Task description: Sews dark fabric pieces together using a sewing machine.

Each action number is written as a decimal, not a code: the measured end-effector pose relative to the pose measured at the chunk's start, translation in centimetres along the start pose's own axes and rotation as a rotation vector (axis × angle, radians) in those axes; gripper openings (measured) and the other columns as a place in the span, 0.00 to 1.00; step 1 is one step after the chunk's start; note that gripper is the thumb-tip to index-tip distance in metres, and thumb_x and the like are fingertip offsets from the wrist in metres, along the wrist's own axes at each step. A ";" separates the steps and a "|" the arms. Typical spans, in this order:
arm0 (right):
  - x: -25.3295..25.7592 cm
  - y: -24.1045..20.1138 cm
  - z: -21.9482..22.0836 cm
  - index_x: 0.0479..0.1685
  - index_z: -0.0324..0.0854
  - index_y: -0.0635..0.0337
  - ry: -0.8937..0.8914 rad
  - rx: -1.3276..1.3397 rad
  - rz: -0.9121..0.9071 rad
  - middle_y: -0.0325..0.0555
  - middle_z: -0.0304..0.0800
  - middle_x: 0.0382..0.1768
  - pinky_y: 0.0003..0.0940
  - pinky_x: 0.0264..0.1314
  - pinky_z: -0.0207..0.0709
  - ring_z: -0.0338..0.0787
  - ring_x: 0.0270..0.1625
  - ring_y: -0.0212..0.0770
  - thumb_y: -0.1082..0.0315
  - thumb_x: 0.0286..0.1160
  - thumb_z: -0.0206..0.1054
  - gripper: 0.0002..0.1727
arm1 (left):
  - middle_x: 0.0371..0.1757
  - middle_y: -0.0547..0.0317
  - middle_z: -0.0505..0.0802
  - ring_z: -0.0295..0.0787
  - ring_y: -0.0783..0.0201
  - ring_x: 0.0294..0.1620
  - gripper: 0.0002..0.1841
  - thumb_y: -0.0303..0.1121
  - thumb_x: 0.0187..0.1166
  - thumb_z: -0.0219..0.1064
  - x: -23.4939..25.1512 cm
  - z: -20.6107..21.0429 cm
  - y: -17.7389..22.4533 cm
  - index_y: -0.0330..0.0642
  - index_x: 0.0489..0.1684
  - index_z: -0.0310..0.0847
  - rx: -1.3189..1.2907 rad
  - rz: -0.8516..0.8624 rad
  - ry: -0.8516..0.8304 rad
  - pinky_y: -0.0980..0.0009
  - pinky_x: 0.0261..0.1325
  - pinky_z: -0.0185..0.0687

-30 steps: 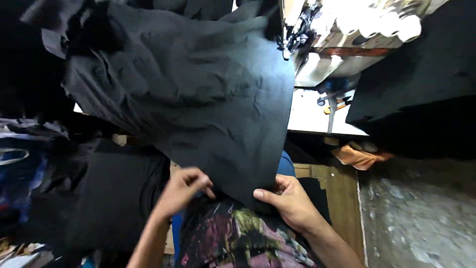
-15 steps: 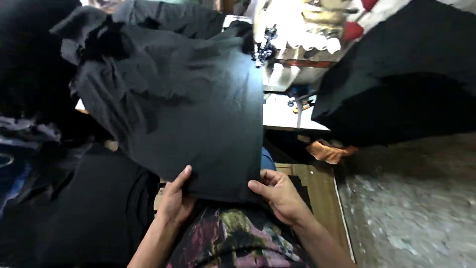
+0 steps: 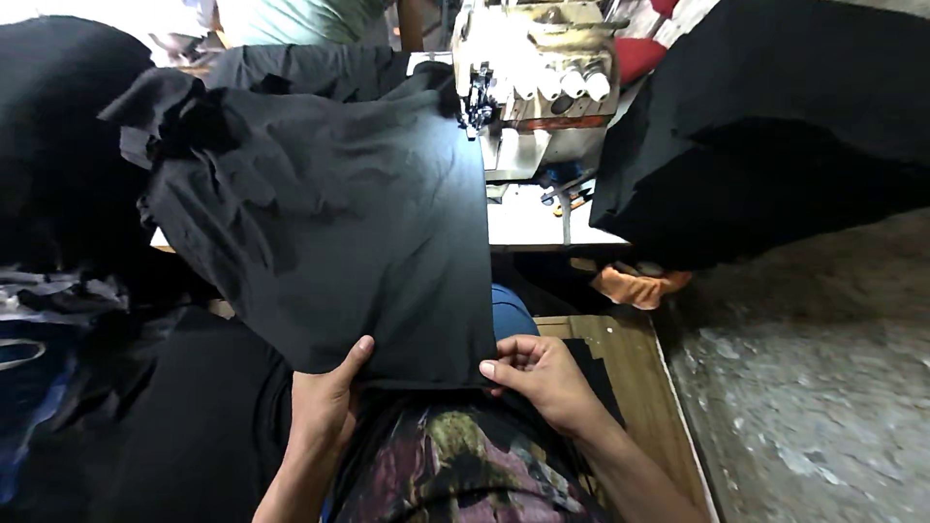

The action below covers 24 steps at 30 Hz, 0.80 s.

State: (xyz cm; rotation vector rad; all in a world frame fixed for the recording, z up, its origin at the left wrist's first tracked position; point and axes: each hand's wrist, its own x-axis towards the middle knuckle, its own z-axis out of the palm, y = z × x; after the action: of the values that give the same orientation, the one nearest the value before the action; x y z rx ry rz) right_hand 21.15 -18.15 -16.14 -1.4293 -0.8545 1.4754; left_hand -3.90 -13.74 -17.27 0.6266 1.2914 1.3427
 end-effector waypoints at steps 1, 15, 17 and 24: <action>0.2 0.2 0.1 0.38 0.90 0.66 0.008 0.001 -0.005 0.43 0.94 0.27 0.33 0.36 0.94 0.94 0.29 0.36 0.78 0.61 0.79 0.07 | 0.47 0.48 0.95 0.96 0.57 0.47 0.25 0.15 0.64 0.77 -0.1 0.0 0.0 0.32 0.61 0.74 0.005 0.007 0.001 0.59 0.53 0.95; -1.6 -1.9 0.7 0.43 0.89 0.65 -0.093 0.048 -0.078 0.40 0.95 0.29 0.31 0.35 0.94 0.95 0.29 0.35 0.78 0.63 0.77 0.10 | 0.46 0.50 0.95 0.96 0.58 0.46 0.25 0.16 0.62 0.75 -1.1 -1.2 2.3 0.34 0.60 0.73 -0.033 0.037 -0.009 0.58 0.51 0.96; -1.4 -1.4 0.5 0.44 0.89 0.65 -0.085 0.021 -0.049 0.41 0.95 0.29 0.31 0.36 0.94 0.95 0.29 0.35 0.78 0.64 0.77 0.10 | 0.47 0.50 0.94 0.96 0.58 0.46 0.25 0.14 0.64 0.73 -1.2 -1.3 1.6 0.33 0.62 0.73 -0.002 -0.006 0.014 0.59 0.50 0.96; -0.8 0.6 -0.7 0.39 0.89 0.65 -0.028 0.037 0.055 0.41 0.95 0.28 0.30 0.37 0.94 0.95 0.29 0.35 0.77 0.68 0.76 0.05 | 0.48 0.49 0.94 0.96 0.58 0.48 0.23 0.15 0.68 0.74 -1.1 -0.7 0.3 0.33 0.62 0.73 0.057 -0.046 0.001 0.60 0.52 0.95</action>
State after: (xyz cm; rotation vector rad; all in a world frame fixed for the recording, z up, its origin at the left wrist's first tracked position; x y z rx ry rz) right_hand 21.69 -19.19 -16.50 -1.4182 -0.8069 1.5479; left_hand -4.35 -14.90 -16.82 0.6319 1.3407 1.2731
